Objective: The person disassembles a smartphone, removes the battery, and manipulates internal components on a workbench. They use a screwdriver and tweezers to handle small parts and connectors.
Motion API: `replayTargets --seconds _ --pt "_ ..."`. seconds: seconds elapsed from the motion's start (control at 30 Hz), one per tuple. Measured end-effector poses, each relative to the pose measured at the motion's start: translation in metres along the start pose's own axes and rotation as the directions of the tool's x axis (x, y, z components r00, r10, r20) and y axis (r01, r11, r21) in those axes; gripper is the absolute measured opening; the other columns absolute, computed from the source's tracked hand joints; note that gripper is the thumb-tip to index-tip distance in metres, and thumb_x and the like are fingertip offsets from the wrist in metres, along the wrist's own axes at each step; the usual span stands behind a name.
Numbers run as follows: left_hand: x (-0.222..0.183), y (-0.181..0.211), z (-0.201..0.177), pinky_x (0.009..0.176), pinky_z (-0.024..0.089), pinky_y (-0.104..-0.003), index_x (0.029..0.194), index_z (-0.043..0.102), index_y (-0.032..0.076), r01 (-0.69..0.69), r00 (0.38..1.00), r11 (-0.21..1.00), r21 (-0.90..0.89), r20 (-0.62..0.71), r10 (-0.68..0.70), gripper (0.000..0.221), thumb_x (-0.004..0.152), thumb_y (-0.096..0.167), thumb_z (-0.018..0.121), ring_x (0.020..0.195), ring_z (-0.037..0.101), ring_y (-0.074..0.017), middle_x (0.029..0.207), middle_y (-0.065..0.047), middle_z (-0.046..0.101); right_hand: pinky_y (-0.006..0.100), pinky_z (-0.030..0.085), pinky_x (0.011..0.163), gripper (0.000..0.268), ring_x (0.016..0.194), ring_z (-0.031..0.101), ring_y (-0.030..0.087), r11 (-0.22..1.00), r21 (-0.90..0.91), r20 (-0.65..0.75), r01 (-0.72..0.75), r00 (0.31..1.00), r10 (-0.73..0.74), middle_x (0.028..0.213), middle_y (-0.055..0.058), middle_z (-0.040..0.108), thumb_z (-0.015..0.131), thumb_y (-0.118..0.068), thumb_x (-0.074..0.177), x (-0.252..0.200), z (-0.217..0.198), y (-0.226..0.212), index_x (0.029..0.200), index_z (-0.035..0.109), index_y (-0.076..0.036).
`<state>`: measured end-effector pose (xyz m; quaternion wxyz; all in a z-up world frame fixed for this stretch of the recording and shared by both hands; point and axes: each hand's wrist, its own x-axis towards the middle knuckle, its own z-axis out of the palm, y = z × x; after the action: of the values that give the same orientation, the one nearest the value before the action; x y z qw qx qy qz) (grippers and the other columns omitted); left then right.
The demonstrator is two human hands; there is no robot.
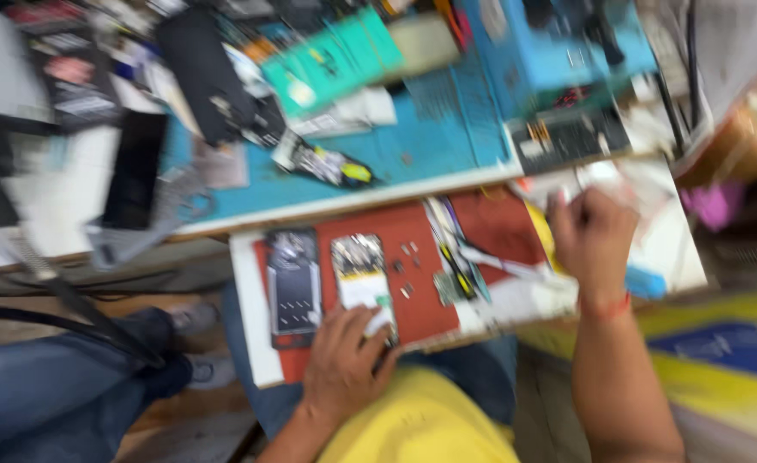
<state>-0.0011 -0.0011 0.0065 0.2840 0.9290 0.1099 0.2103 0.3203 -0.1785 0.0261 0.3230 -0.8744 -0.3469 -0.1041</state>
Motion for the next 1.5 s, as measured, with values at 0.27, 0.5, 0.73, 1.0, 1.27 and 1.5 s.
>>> replayTargets --seconds 0.27,0.5,0.73,1.0,1.27,1.5 --pt "-0.003 0.004 -0.003 0.108 0.041 -0.054 0.107 0.071 0.003 0.049 0.999 0.998 -0.04 0.026 -0.048 0.031 0.083 0.022 0.078 0.121 0.059 -0.0338 0.122 -0.014 0.066 0.038 0.033 0.051 0.043 0.051 0.042 0.024 0.963 0.261 0.105 0.058 0.991 -0.088 0.06 0.009 0.043 0.081 -0.006 0.082 -0.046 0.026 -0.076 0.064 0.042 -0.004" --pt "-0.007 0.003 0.002 0.109 0.04 -0.055 0.107 0.071 0.004 0.047 0.999 0.998 -0.03 0.022 -0.047 0.033 0.082 0.023 0.079 0.121 0.058 -0.0342 0.124 -0.014 0.065 0.036 0.036 0.05 0.039 0.052 0.045 0.022 0.935 0.343 0.083 0.092 0.988 -0.127 0.061 0.006 0.045 0.08 -0.003 0.081 -0.068 0.03 -0.078 0.064 0.045 -0.006" --pt "0.002 0.004 -0.003 0.102 0.042 -0.053 0.105 0.07 0.005 0.037 0.999 0.998 -0.05 0.008 -0.036 0.035 0.079 0.026 0.079 0.117 0.058 -0.0371 0.122 -0.016 0.065 0.037 0.036 0.051 0.038 0.053 0.047 0.022 0.923 0.339 0.047 0.184 0.976 -0.212 0.06 0.006 0.047 0.081 0.0 0.077 -0.088 0.032 -0.079 0.063 0.047 -0.007" --pt "0.001 0.001 -0.002 0.104 0.041 -0.052 0.109 0.07 0.006 0.059 0.997 0.998 -0.031 0.048 -0.057 0.035 0.08 0.025 0.078 0.117 0.056 -0.0362 0.122 -0.016 0.065 0.039 0.035 0.052 0.042 0.056 0.048 0.027 0.894 0.329 0.124 0.303 0.925 -0.36 0.061 0.008 0.047 0.083 0.0 0.075 -0.098 0.039 -0.087 0.063 0.044 -0.008" --pt "-0.006 -0.003 0.002 0.111 0.041 -0.054 0.111 0.07 0.005 -0.02 1.0 1.0 0.0 -0.023 0.02 0.036 0.084 0.028 0.078 0.119 0.056 -0.0334 0.124 -0.013 0.063 0.037 0.035 0.052 0.043 0.057 0.047 0.027 0.914 0.306 0.093 0.265 0.948 -0.305 0.065 0.008 0.048 0.083 0.001 0.079 -0.1 0.041 -0.087 0.066 0.043 -0.006" --pt "-0.01 -0.002 0.004 0.111 0.041 -0.054 0.11 0.07 0.006 -0.014 1.0 1.0 0.007 -0.015 0.014 0.033 0.085 0.027 0.078 0.121 0.056 -0.0329 0.127 -0.012 0.064 0.036 0.035 0.054 0.042 0.059 0.049 0.026 0.924 0.285 0.081 0.256 0.954 -0.29 0.068 0.009 0.05 0.084 0.002 0.082 -0.108 0.04 -0.085 0.068 0.045 -0.006"
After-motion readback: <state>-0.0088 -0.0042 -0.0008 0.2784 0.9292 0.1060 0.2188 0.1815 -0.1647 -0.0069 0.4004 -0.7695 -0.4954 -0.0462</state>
